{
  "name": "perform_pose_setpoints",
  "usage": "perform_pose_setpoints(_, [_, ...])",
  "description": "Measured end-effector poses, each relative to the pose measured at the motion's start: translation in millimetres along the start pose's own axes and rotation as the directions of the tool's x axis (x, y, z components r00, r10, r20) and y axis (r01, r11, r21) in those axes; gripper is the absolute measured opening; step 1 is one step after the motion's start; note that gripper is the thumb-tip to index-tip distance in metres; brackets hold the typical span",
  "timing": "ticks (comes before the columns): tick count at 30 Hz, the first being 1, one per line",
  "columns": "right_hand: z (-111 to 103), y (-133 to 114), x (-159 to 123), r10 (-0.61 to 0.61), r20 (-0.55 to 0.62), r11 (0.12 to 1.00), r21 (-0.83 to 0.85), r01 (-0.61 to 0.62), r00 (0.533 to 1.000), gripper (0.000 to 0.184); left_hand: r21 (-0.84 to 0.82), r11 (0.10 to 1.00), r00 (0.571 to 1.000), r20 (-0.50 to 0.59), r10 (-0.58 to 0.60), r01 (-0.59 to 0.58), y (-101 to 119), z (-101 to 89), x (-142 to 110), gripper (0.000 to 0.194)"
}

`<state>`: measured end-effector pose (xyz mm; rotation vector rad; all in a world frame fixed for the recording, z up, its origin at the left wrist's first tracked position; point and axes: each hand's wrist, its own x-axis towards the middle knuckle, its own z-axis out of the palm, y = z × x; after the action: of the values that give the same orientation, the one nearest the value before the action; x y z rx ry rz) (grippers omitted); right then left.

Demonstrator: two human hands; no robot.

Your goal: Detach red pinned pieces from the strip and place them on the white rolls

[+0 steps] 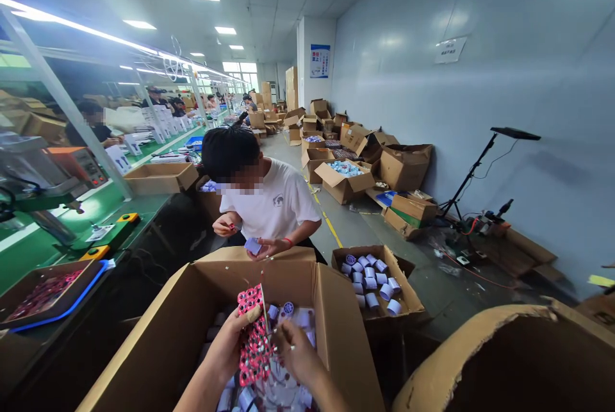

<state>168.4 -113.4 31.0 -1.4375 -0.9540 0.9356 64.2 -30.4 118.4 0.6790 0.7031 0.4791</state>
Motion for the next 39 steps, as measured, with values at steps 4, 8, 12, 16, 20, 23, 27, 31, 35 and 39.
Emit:
perform_pose_setpoints(4, [6.1,-17.0,-11.0,0.03,-0.019,0.999,0.03,-0.03,0.999,0.049,0.024,0.997,0.992,-0.103,0.072,-0.07,-3.5,0.9,5.0,0.042])
perform_pose_setpoints(8, [2.5,-30.0,-18.6,-0.009,-0.002,0.997,-0.071,0.009,1.0,0.024,0.079,0.991,0.984,-0.134,0.114,-0.104,-3.0,3.3,4.0,0.044])
perform_pose_setpoints(12, [1.9,-36.5,-24.1,-0.074,0.003,0.983,-0.166,0.074,0.997,0.006,0.138,0.984,0.984,-0.12,0.133,-0.116,-4.2,1.0,2.0,0.043])
perform_pose_setpoints(16, [0.0,-41.3,-26.5,-0.114,0.048,0.94,-0.318,0.124,0.992,0.007,0.208,0.973,0.989,-0.085,0.123,-0.103,-6.6,-3.8,1.6,0.041])
perform_pose_setpoints(20, [-6.4,-40.6,-27.2,-0.078,0.102,0.927,-0.358,0.11,0.992,0.011,0.224,0.971,0.994,-0.049,0.098,-0.085,-7.7,-7.2,1.7,0.043])
perform_pose_setpoints(23, [-9.2,-38.5,-27.6,-0.056,0.132,0.931,-0.352,0.1,0.99,0.014,0.204,0.977,0.997,-0.007,0.07,-0.068,-8.8,-7.9,1.1,0.043])
perform_pose_setpoints(27, [-6.0,-36.5,-27.8,-0.069,0.086,0.921,-0.376,0.097,0.994,0.019,0.213,0.974,0.996,-0.019,0.09,-0.084,-12.1,-5.4,0.9,0.044])
perform_pose_setpoints(31, [-0.5,-35.0,-26.7,-0.116,0.018,0.891,-0.441,0.112,0.993,0.018,0.257,0.945,0.971,-0.075,0.226,-0.2,-17.4,-3.1,3.7,0.044])
perform_pose_setpoints(35, [3.6,-32.5,-23.9,-0.152,0.001,0.861,-0.491,0.133,0.988,0.02,0.327,0.91,0.948,-0.099,0.303,-0.257,-21.2,-5.2,6.7,0.044])
perform_pose_setpoints(39, [8.2,-29.3,-22.1,-0.172,-0.016,0.846,-0.515,0.14,0.985,0.022,0.398,0.856,0.905,-0.122,0.407,-0.331,-21.9,-6.2,6.0,0.039])
